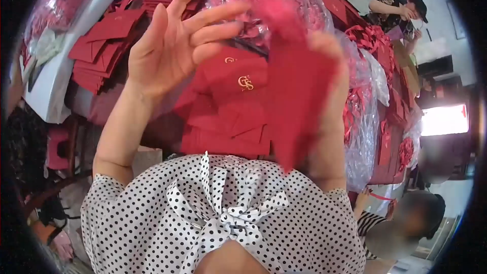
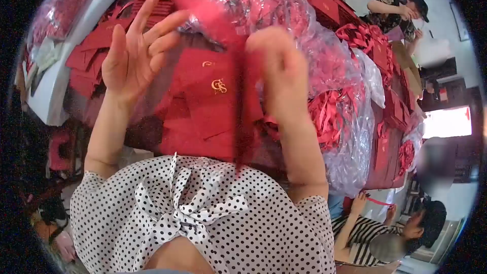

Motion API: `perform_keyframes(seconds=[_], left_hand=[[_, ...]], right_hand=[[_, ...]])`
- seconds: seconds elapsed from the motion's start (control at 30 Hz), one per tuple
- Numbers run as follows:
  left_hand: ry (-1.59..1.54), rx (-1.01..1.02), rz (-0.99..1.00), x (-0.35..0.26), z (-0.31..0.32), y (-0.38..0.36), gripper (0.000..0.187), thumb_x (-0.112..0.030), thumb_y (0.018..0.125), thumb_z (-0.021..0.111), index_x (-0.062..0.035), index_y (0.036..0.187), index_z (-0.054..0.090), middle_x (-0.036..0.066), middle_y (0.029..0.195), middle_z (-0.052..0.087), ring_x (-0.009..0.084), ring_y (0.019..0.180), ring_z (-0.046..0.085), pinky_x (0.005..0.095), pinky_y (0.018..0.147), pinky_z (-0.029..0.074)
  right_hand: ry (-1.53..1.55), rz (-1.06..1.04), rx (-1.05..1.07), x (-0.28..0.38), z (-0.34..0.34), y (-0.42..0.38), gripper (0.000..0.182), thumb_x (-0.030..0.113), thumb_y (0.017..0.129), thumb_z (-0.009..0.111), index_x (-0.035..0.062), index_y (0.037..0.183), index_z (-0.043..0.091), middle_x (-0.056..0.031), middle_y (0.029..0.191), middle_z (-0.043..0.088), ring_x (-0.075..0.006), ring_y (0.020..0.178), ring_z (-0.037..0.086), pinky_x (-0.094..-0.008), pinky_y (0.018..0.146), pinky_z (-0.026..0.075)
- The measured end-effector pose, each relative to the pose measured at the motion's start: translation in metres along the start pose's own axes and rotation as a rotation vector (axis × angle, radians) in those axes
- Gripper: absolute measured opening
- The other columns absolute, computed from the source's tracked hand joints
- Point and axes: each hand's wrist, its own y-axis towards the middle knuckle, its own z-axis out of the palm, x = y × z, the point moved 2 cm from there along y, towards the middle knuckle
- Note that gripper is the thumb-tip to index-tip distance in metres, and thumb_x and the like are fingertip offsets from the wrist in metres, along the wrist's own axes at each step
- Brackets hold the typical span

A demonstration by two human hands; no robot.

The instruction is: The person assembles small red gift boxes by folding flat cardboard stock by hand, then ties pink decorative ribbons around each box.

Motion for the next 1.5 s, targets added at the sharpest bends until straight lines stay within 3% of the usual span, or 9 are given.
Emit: perform_keyframes(seconds=[0.1,0.23,0.4,0.5,0.57,0.87,0.93,1.27,1.5], left_hand=[[-0.031,-0.371,0.186,0.009,0.066,0.031,0.064,-0.036,0.100,0.039,-0.0130,0.148,0.005,0.031,0.131,0.045,0.0259,0.094,0.061,0.0281,0.072,0.052],[0.617,-0.094,0.309,0.020,0.048,0.040,0.026,-0.013,0.098,0.041,-0.0007,0.119,0.049,0.015,0.107,0.060,0.0230,0.098,0.060,0.0308,0.084,0.048],[1.558,-0.082,0.494,0.038,0.079,0.055,0.011,-0.002,0.085,0.060,0.0013,0.095,0.061,0.012,0.094,0.060,0.0242,0.087,0.059,0.0304,0.076,0.047],[1.641,-0.159,0.009,0.056,0.071,0.051,0.013,-0.007,0.082,0.065,0.0007,0.090,0.060,0.012,0.086,0.060,0.0257,0.080,0.058,0.0316,0.069,0.046],[1.358,-0.234,-0.245,0.056,0.060,0.039,0.014,-0.009,0.083,0.065,0.0004,0.085,0.055,0.002,0.074,0.053,0.0094,0.074,0.050,0.0247,0.065,0.041],[0.916,-0.498,-0.402,0.037,0.028,0.002,0.012,-0.011,0.090,0.060,-0.0061,0.085,0.049,-0.006,0.081,0.050,0.0003,0.076,0.046,0.0152,0.068,0.036],[0.927,-0.479,-0.421,0.042,0.030,0.011,0.010,-0.010,0.089,0.060,-0.0050,0.085,0.052,-0.006,0.080,0.052,0.0000,0.075,0.047,0.0153,0.068,0.037],[1.034,-0.333,-0.461,0.061,0.009,0.032,0.010,-0.013,0.089,0.061,-0.0027,0.091,0.058,-0.007,0.082,0.057,-0.0007,0.077,0.050,0.0147,0.068,0.039],[0.979,-0.270,-0.445,0.064,0.001,0.025,0.010,-0.010,0.089,0.060,-0.0023,0.095,0.057,-0.006,0.086,0.054,0.0021,0.082,0.048,0.0176,0.075,0.039]], right_hand=[[0.544,0.242,-0.257,-0.021,-0.011,0.012,0.016,0.020,0.087,0.063,0.0063,0.082,0.056,-0.0054,0.084,0.058,-0.0152,0.071,0.052,-0.0325,0.064,0.044],[1.031,0.326,-0.331,-0.039,-0.010,0.009,0.015,0.020,0.089,0.061,0.0060,0.087,0.056,-0.0052,0.088,0.059,-0.0140,0.076,0.054,-0.0316,0.068,0.045],[1.386,0.413,-0.320,-0.055,0.031,-0.004,0.015,0.020,0.091,0.058,0.0057,0.095,0.056,-0.0050,0.093,0.060,-0.0126,0.082,0.055,-0.0305,0.074,0.046],[1.482,0.465,-0.327,-0.057,0.059,-0.024,0.016,0.020,0.093,0.056,0.0055,0.099,0.056,-0.0048,0.095,0.061,-0.0118,0.086,0.056,-0.0298,0.077,0.047],[1.500,0.496,-0.347,-0.054,0.073,-0.045,0.017,0.020,0.094,0.055,0.0053,0.102,0.055,-0.0047,0.097,0.061,-0.0112,0.089,0.057,-0.0294,0.079,0.047],[0.065,0.575,-0.526,-0.062,-0.072,-0.126,0.004,0.003,0.087,0.062,0.0027,0.090,0.062,-0.0015,0.080,0.064,-0.0065,0.070,0.057,-0.0218,0.063,0.047],[-0.180,0.521,-0.259,-0.057,-0.083,-0.132,0.006,0.002,0.084,0.063,0.0022,0.090,0.065,-0.0019,0.081,0.065,-0.0065,0.070,0.058,-0.0218,0.062,0.047],[-0.267,0.202,0.516,-0.056,-0.011,-0.144,0.012,0.009,0.077,0.059,0.0061,0.088,0.061,-0.0092,0.090,0.058,-0.0274,0.086,0.056,-0.0371,0.075,0.048],[-0.319,0.379,0.271,-0.050,-0.029,-0.133,0.006,0.006,0.085,0.059,0.0021,0.090,0.056,-0.0133,0.086,0.058,-0.0283,0.078,0.060,-0.0341,0.072,0.049]])
